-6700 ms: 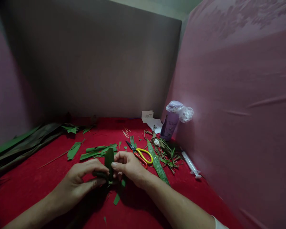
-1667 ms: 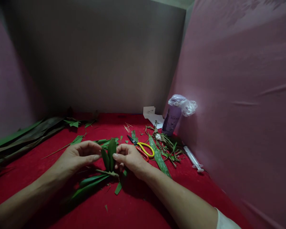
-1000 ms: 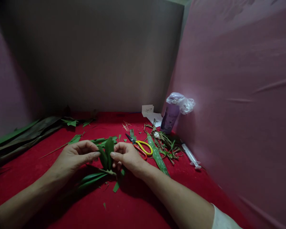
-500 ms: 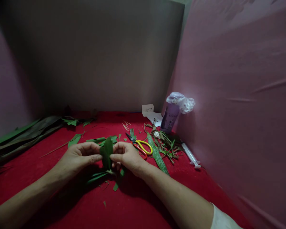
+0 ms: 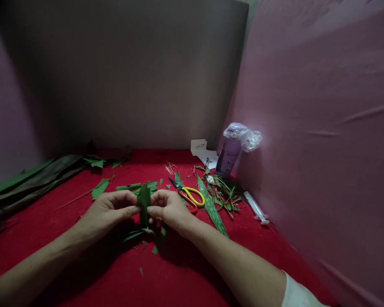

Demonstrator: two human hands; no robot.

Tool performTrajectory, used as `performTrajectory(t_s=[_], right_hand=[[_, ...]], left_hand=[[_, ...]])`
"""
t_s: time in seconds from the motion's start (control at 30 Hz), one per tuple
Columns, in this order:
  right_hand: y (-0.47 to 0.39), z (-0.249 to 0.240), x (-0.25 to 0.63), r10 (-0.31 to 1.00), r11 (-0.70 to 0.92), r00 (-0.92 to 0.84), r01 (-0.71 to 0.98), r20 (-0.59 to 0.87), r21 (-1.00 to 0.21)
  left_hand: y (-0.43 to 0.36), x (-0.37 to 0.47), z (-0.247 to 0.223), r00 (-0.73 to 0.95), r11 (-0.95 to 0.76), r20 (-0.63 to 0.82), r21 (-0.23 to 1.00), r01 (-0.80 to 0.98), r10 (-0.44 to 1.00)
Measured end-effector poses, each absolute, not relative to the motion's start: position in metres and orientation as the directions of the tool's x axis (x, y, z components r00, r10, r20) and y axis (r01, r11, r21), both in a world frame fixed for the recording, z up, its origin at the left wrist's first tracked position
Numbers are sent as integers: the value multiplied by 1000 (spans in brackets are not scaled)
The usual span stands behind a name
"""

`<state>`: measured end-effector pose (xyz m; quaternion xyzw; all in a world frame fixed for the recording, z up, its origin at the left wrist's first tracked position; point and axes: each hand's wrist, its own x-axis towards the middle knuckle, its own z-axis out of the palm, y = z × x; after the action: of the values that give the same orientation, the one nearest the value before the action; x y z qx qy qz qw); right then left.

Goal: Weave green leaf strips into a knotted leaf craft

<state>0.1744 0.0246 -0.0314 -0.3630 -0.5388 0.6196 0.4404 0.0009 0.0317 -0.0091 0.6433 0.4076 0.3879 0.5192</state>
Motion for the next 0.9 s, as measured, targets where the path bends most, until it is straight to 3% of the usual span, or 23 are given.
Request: performTrajectory(t_s=[0.9], right_hand=[[24, -35, 171, 937, 15, -344, -111, 53, -994]], left_hand=[[36, -5, -19, 358, -93, 39, 987, 133, 933]])
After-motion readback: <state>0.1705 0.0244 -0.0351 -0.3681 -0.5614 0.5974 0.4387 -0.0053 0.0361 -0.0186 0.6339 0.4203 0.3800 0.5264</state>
